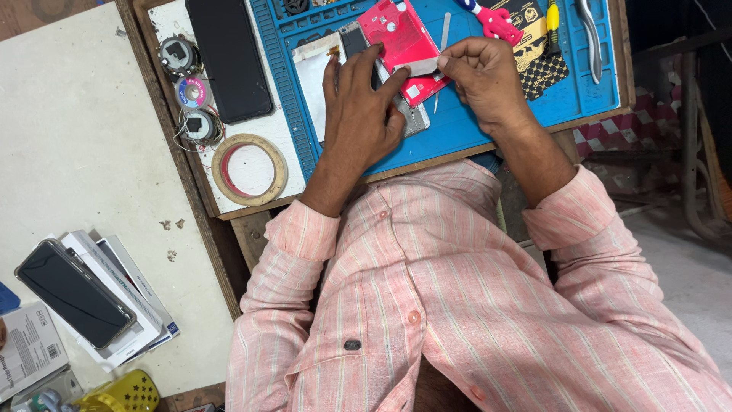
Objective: The person tears off a strip of tape and applies it to a disassembled smartphone on a repair mat, then pries at the phone's frame and screen assembly with a small tool. They lift the screen away, work on the phone body, and briefly operate another smartphone on the desk before returning to the phone frame.
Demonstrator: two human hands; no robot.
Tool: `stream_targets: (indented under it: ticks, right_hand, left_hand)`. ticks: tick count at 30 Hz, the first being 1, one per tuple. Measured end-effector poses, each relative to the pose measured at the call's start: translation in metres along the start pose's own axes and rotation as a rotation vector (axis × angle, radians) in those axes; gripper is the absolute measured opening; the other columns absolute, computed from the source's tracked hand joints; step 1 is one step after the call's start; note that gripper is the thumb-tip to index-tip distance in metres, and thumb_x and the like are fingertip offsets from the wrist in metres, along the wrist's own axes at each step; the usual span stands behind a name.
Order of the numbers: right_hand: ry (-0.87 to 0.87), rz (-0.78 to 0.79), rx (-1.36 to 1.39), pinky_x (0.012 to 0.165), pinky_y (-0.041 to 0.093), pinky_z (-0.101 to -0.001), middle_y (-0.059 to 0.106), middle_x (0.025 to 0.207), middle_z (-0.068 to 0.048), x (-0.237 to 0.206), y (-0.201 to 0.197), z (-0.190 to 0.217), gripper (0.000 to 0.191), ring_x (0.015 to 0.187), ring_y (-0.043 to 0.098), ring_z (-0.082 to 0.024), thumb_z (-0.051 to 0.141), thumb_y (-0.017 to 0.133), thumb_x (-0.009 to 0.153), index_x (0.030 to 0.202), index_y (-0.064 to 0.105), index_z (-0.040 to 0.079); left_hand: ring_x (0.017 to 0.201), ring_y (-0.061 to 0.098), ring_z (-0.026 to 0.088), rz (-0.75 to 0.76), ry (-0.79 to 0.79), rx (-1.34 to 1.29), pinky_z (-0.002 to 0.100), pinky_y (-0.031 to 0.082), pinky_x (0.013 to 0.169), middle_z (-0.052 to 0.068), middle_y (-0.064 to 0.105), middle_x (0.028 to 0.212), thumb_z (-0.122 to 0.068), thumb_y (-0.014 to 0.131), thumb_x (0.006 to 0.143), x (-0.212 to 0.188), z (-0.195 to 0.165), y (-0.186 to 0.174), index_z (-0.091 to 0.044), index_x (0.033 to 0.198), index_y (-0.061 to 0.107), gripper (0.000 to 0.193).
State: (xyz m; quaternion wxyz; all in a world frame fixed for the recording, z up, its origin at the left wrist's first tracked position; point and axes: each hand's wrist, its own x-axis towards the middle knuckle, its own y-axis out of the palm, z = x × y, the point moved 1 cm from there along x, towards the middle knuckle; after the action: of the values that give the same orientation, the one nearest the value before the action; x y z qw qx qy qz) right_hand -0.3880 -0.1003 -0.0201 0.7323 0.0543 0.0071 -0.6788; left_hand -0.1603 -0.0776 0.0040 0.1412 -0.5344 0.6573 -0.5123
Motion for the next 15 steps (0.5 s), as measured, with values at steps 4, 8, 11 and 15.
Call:
stream_targets:
  ticks: [4, 8, 11, 15]
  right_hand:
    - [0.002, -0.002, -0.005, 0.043, 0.034, -0.0187, 0.064, 0.069, 0.001, 0.0003, 0.0001, -0.0008, 0.010, 0.050, 0.048, -0.001, 0.008, 0.073, 0.102, 0.099, 0.070, -0.001]
    - [-0.005, -0.002, -0.008, 0.043, 0.034, -0.0188, 0.064, 0.069, 0.001, -0.0006, 0.0005, -0.0023, 0.011, 0.050, 0.048, -0.001, 0.008, 0.074, 0.102, 0.098, 0.069, -0.001]
    - [-0.005, 0.006, 0.006, 0.043, 0.032, -0.0188, 0.063, 0.068, 0.001, -0.0003, 0.0003, -0.0043, 0.011, 0.050, 0.047, 0.000, 0.007, 0.074, 0.102, 0.098, 0.069, -0.001]
    - [-0.008, 0.003, -0.010, 0.043, 0.031, -0.0187, 0.063, 0.067, 0.001, 0.0009, -0.0008, -0.0084, 0.011, 0.050, 0.046, 0.000, 0.007, 0.074, 0.101, 0.097, 0.069, -0.002]
  left_hand:
    - [0.137, 0.045, 0.039, 0.005, -0.003, 0.007, 0.064, 0.019, 0.120, 0.024, 0.049, 0.144, -0.015, 0.070, 0.075, 0.0002, 0.0003, 0.0014, -0.015, 0.128, 0.074, 0.053]
    - [0.138, 0.045, 0.039, 0.004, 0.009, 0.001, 0.064, 0.019, 0.121, 0.024, 0.049, 0.145, -0.015, 0.070, 0.077, -0.0010, -0.0002, 0.0011, -0.014, 0.128, 0.074, 0.051]
    - [0.137, 0.044, 0.039, 0.010, 0.004, 0.004, 0.065, 0.019, 0.120, 0.023, 0.049, 0.144, -0.015, 0.069, 0.076, -0.0011, 0.0000, 0.0008, -0.014, 0.127, 0.075, 0.052]
    - [0.137, 0.044, 0.039, 0.011, 0.011, 0.007, 0.065, 0.018, 0.120, 0.023, 0.049, 0.144, -0.016, 0.069, 0.075, -0.0012, 0.0006, 0.0003, -0.014, 0.128, 0.075, 0.052]
